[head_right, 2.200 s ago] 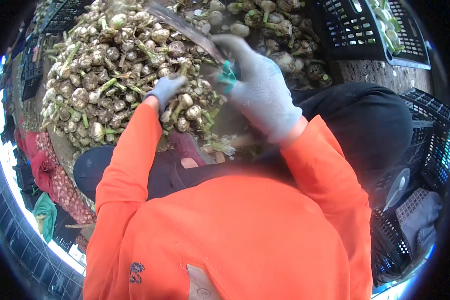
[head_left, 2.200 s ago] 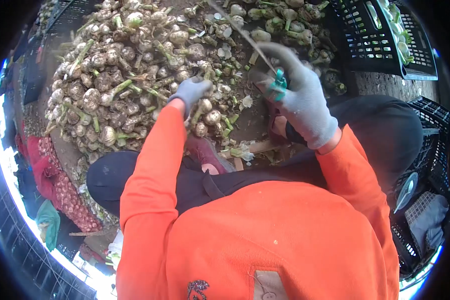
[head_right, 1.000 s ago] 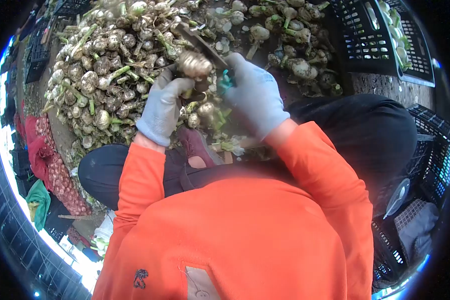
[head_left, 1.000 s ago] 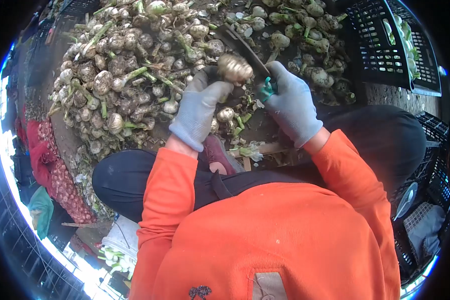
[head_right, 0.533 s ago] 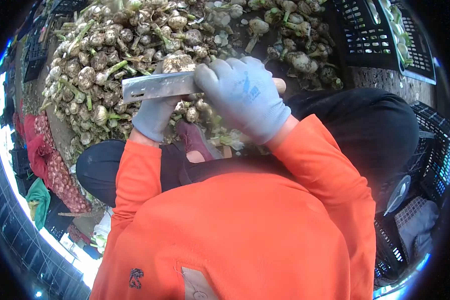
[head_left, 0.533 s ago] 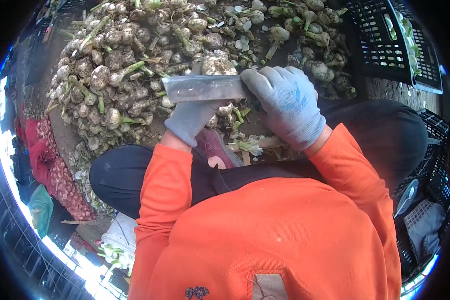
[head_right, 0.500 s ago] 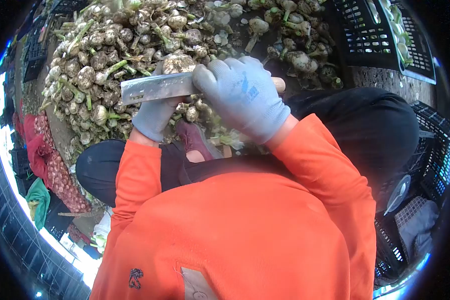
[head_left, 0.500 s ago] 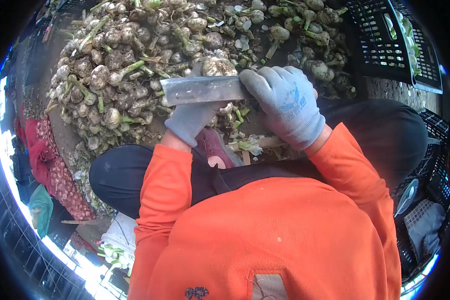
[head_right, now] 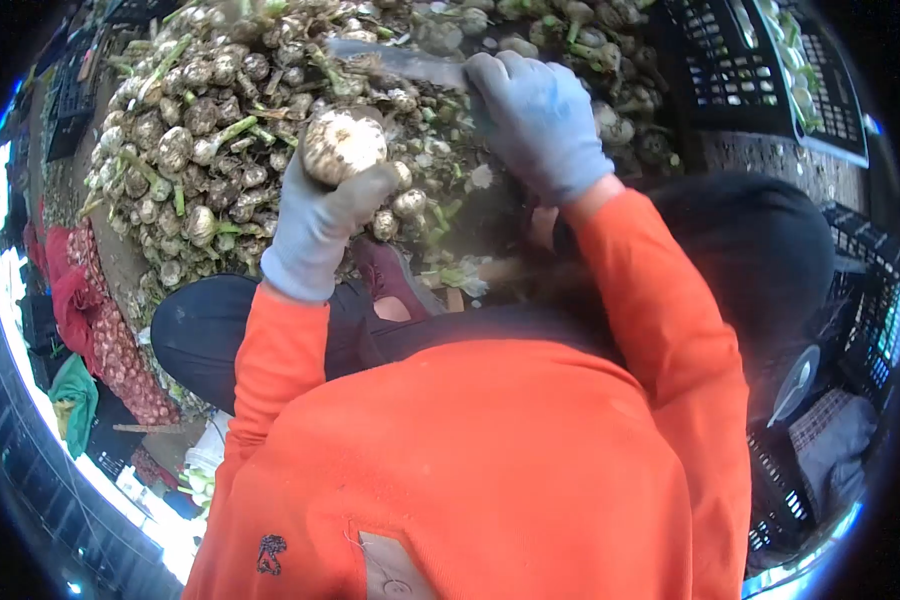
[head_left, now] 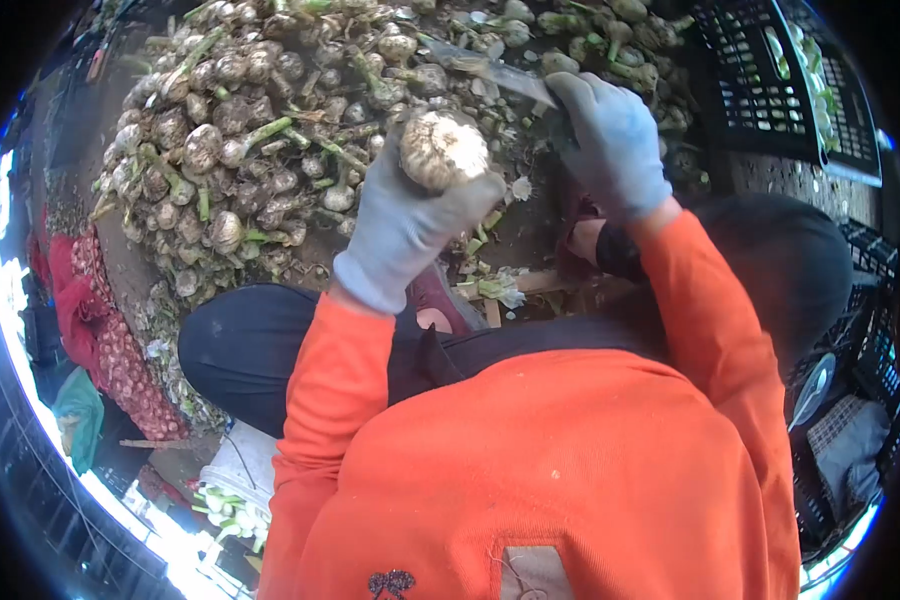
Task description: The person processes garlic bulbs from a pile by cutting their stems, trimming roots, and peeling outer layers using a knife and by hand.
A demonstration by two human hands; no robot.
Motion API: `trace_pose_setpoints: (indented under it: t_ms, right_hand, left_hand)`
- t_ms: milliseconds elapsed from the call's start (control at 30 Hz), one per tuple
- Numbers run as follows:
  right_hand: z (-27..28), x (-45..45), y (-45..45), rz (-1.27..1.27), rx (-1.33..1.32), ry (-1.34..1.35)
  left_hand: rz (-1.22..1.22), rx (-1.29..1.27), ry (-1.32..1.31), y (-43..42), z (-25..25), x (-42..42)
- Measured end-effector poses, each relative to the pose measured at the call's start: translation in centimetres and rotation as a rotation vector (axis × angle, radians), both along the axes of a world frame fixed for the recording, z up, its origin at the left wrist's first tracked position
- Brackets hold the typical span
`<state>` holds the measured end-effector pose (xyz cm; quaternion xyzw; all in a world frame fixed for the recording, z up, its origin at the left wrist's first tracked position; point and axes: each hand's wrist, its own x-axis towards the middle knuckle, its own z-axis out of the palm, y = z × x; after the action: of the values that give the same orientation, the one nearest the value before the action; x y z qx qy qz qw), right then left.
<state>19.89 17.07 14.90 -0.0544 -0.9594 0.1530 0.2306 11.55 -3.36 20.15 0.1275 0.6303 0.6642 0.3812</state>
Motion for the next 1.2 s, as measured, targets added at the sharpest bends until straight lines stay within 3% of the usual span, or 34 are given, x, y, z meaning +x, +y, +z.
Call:
trace_pose_setpoints:
  t_ms: [67, 100, 167, 233, 400, 467, 500, 567, 600, 633, 733, 800, 933, 967, 1000, 1033, 1067, 1133, 1200]
  right_hand:
    - [3.0, -0.6, -2.3, 0.096, -0.023, 0.110]
    - [4.1, -0.2, -3.2, 0.165, -0.017, 0.096]
    - [4.5, 0.6, -4.5, 0.249, -0.024, 0.064]
    - [4.0, 1.0, -4.9, 0.263, -0.033, 0.059]
    - [3.3, 0.9, -4.0, 0.237, -0.003, 0.000]
    - [1.9, 0.5, -2.8, 0.244, 0.020, 0.034]
    - [0.5, 0.2, -2.0, 0.232, 0.050, 0.044]
    - [-0.3, 0.0, -1.3, 0.163, 0.076, 0.003]
    - [-1.4, -0.2, -0.3, 0.032, 0.041, -0.139]
    - [-2.1, 0.2, 0.8, -0.026, 0.015, -0.117]
    - [0.5, -0.4, -0.3, -0.110, -0.148, -0.056]
    - [3.5, 0.6, -2.5, 0.030, -0.346, -0.049]
    - [6.7, 2.5, -4.3, 0.092, -0.520, -0.004]
    - [7.2, 2.8, -3.6, 0.029, -0.567, -0.026]
    - [7.4, 3.2, -3.0, -0.032, -0.621, -0.051]
    - [6.3, 3.1, -2.9, 0.008, -0.612, 0.083]
    - [8.1, 3.8, -1.3, -0.146, -0.708, 0.016]
    - [8.4, 4.6, 0.3, -0.195, -0.868, 0.089]
    - [8.3, 5.2, 1.2, -0.224, -1.065, 0.225]
  left_hand:
    - [0.032, -0.066, 0.170, -1.2, -2.7, -1.2]
    - [-0.102, -0.104, 0.300, -2.6, -4.9, -2.0]
    - [-0.220, -0.141, 0.534, -3.4, -5.6, -2.5]
    - [-0.149, -0.124, 0.721, -3.1, -4.5, -1.3]
    - [-0.305, -0.102, 0.578, -2.8, -4.1, -1.0]
    - [-0.221, -0.048, 0.363, -2.2, -4.5, -0.3]
    - [-0.313, -0.214, 0.341, -1.4, -1.8, -0.6]
    - [-0.161, -0.071, -0.001, -1.1, -0.8, -0.5]
    - [-0.089, 0.007, -0.169, -0.6, -0.4, -0.4]
    - [0.115, 0.060, -0.266, 0.3, 1.1, 0.2]
    - [0.072, 0.025, -0.172, -2.1, -3.7, -2.1]
    - [0.138, 0.001, -0.139, -0.8, -5.8, -2.2]
    - [-0.052, -0.194, -0.184, 1.7, -10.4, -3.3]
    - [-0.077, -0.131, -0.211, 2.7, -11.1, -3.2]
    - [-0.102, -0.068, -0.239, 3.8, -11.3, -3.0]
    - [-0.117, 0.057, -0.300, 5.9, -8.3, -2.4]
    - [-0.131, 0.183, -0.360, 7.5, -6.2, -2.1]
    - [-0.125, 0.177, -0.311, 8.5, -5.9, -2.9]
    - [-0.055, -0.219, 0.069, 7.6, -10.4, -4.3]
